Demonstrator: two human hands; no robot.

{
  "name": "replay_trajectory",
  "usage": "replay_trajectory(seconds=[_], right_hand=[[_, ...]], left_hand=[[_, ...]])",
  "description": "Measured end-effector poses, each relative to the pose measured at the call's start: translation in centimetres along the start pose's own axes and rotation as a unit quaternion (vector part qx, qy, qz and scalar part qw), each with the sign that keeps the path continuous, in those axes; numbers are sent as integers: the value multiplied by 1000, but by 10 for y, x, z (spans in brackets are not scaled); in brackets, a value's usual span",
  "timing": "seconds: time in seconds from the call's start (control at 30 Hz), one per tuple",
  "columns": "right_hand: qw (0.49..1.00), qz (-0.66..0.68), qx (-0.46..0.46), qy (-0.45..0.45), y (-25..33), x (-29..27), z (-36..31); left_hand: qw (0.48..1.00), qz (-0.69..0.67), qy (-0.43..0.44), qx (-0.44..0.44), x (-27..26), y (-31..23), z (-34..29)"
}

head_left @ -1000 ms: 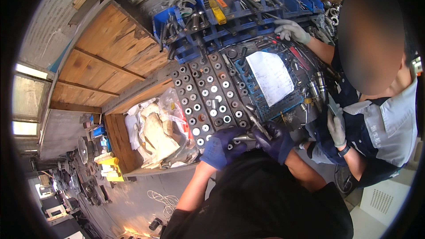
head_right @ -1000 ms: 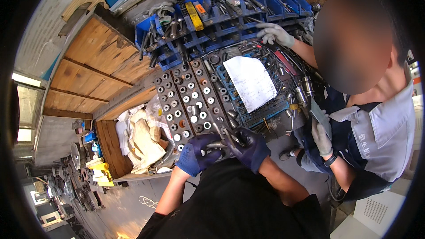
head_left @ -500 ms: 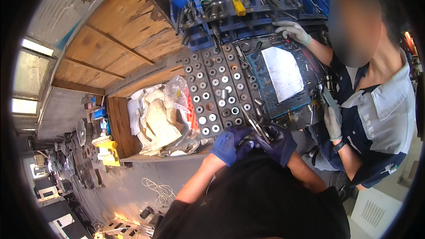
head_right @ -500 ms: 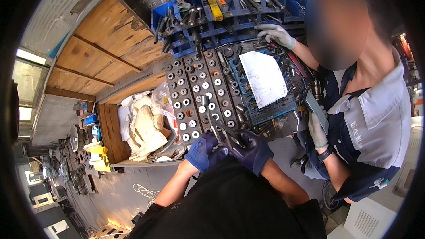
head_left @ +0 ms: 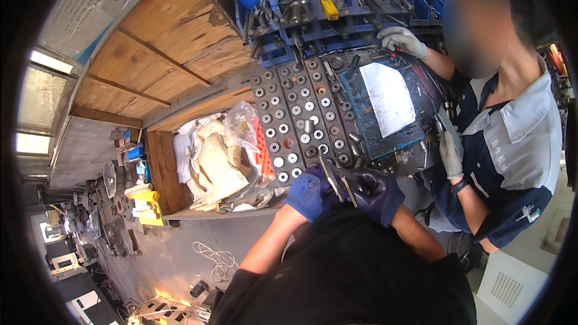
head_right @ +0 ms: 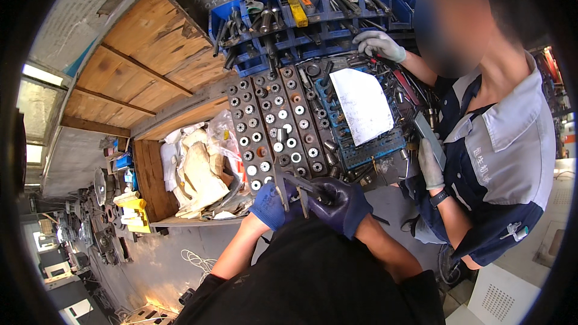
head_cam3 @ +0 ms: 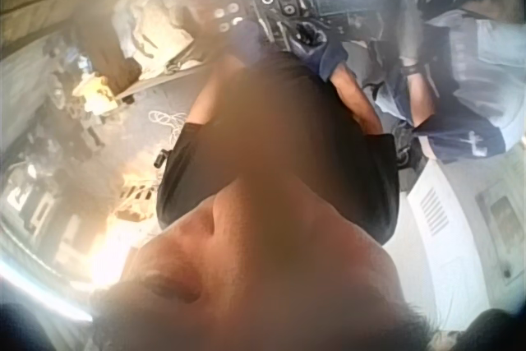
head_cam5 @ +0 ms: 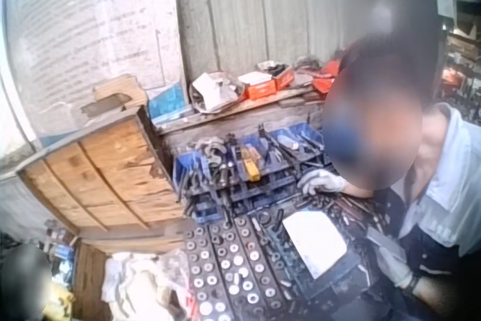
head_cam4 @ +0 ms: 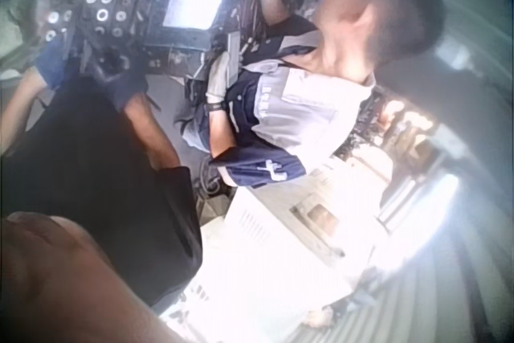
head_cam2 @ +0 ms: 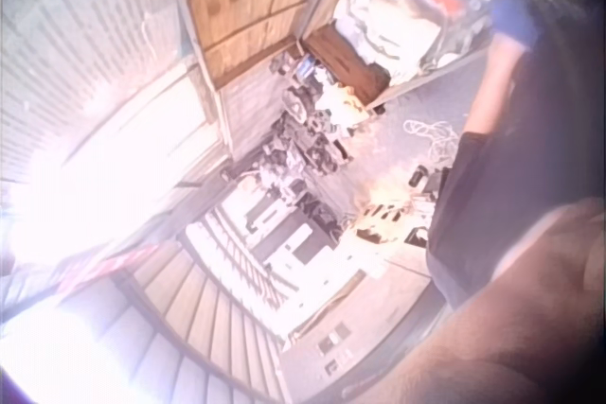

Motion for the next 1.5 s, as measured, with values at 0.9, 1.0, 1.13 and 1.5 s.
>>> replay_trajectory(seconds=[0.9,1.0,1.13,1.5], right_hand=[[986,121,38,-105,-6,-18,4],[978,139,57,-144,-18,-23,0],[975,143,92,-140,-24,-30,-4],[968,113,128,-184,-60,-34,-16]], left_hand=[[936,-317,-14,-153,3,12,30],[904,-370,-94,-192,-35,23,50],[934,-128,-268,-199,-132,37,104],[898,280,-260,-220,-307,90,247]])
Point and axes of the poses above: each hand's wrist, its own z-axis towards the middle knuckle, its own x-axis out of the palm, y = z × x, the point moved 4 cm from there along z, towards the middle knuckle, and after that the axes turned 5 degrees about -z, right-handed, at the moved point
